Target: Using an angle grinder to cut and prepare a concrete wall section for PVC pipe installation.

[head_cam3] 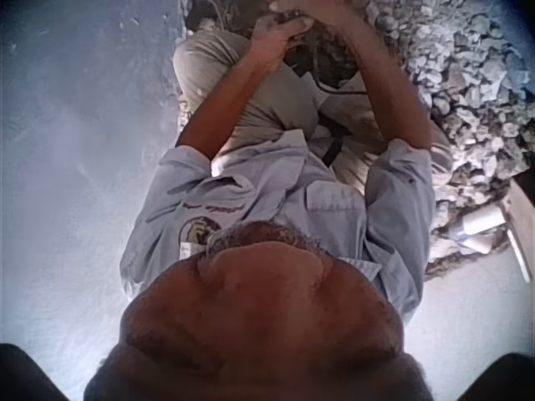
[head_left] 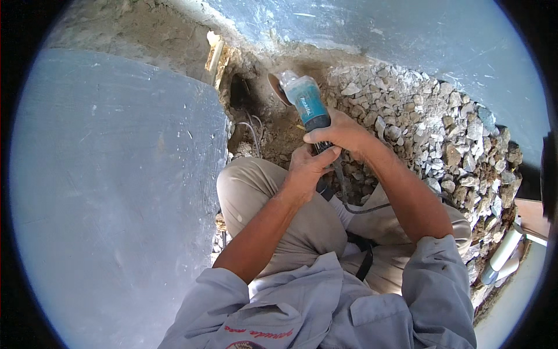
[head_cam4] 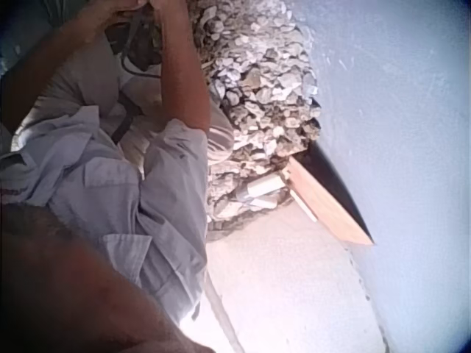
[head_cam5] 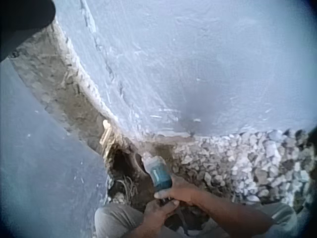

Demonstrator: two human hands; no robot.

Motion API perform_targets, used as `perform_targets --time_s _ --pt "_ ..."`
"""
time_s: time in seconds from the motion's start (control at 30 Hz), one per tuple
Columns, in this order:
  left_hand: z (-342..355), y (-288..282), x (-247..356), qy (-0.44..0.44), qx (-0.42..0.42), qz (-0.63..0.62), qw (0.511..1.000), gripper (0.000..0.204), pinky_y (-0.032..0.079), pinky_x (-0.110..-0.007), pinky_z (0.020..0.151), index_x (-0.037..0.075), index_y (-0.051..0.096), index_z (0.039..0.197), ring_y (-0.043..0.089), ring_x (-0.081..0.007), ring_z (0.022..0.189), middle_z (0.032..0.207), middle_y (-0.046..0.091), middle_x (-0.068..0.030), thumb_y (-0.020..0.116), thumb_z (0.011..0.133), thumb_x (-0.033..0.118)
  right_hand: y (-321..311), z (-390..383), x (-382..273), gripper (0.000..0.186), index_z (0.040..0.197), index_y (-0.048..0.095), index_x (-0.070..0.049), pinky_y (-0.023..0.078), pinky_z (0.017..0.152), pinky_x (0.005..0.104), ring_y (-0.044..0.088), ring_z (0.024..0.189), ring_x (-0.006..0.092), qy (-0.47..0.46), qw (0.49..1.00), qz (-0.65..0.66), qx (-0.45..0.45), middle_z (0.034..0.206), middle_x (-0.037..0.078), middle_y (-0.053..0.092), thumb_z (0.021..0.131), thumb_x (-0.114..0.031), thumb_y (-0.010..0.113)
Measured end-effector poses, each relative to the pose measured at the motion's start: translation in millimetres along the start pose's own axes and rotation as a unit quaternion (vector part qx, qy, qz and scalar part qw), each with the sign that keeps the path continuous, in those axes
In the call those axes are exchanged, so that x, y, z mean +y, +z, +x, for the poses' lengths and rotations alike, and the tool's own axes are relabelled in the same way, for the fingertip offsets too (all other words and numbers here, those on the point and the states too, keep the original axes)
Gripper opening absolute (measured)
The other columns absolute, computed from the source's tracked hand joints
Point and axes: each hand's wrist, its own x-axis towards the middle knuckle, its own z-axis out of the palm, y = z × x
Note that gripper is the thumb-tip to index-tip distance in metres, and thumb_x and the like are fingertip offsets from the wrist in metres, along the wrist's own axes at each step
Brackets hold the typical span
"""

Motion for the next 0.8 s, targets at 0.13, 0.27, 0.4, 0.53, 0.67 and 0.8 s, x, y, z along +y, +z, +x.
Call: perform_targets --time_s 0.13,0.27,0.4,0.53,0.67,0.8 --pt "-9 7 22 -0.005 -0.016 0.213 0.977 0.050 0.056 -0.038 0.089 -0.003 0.061 0.127 0.069 -0.0196 0.101 0.110 0.069 -0.0097 0.077 0.094 0.030 -14 19 5 0.062 0.118 0.063 0.001 0.051 0.073 0.0353 0.061 0.081 0.0207 0.087 0.995 -0.017 -0.043 0.090 0.008 0.063 0.065 -0.023 0.082" --pt "-41 0 34 0.084 -0.135 0.378 0.912 0.050 0.056 -0.039 0.090 -0.007 0.064 0.124 0.070 -0.0239 0.103 0.109 0.070 -0.0182 0.076 0.093 0.030 -34 33 -26 0.065 0.121 0.062 0.001 0.054 0.075 0.0380 0.066 0.084 0.0270 0.022 0.959 -0.270 -0.084 0.094 0.014 0.067 0.061 -0.017 0.078" --pt "-50 -18 56 0.117 -0.230 0.496 0.829 0.046 0.056 -0.043 0.091 -0.005 0.065 0.123 0.071 -0.0331 0.105 0.113 0.071 -0.0213 0.075 0.092 0.028 -73 57 -70 0.061 0.115 0.065 0.000 0.056 0.076 0.0419 0.070 0.084 0.0309 0.006 0.867 -0.475 -0.151 0.091 0.016 0.070 0.057 -0.013 0.079" --pt "-48 -15 69 0.156 -0.292 0.573 0.750 0.041 0.055 -0.047 0.086 0.000 0.066 0.117 0.068 -0.0411 0.099 0.107 0.069 -0.0213 0.074 0.090 0.030 -62 77 -118 0.058 0.113 0.064 0.000 0.058 0.074 0.0442 0.071 0.082 0.0332 -0.014 0.730 -0.651 -0.207 0.087 0.018 0.070 0.059 -0.015 0.080" --pt "-27 25 103 0.118 -0.390 0.559 0.722 0.033 0.054 -0.050 0.076 0.003 0.062 0.102 0.067 -0.0411 0.087 0.090 0.067 -0.0164 0.072 0.092 0.032 -50 106 -71 0.057 0.117 0.063 0.002 0.059 0.078 0.0465 0.072 0.086 0.0355 -0.045 0.730 -0.656 -0.185 0.090 0.020 0.072 0.066 -0.017 0.079" --pt "-5 39 103 0.236 -0.328 0.548 0.732 0.028 0.053 -0.050 0.071 0.005 0.057 0.096 0.067 -0.0400 0.083 0.084 0.065 -0.0144 0.071 0.092 0.029 -16 132 -2 0.074 0.137 0.051 0.006 0.056 0.089 0.0483 0.071 0.100 0.0380 -0.046 0.836 -0.536 -0.105 0.104 0.025 0.072 0.072 -0.021 0.075"
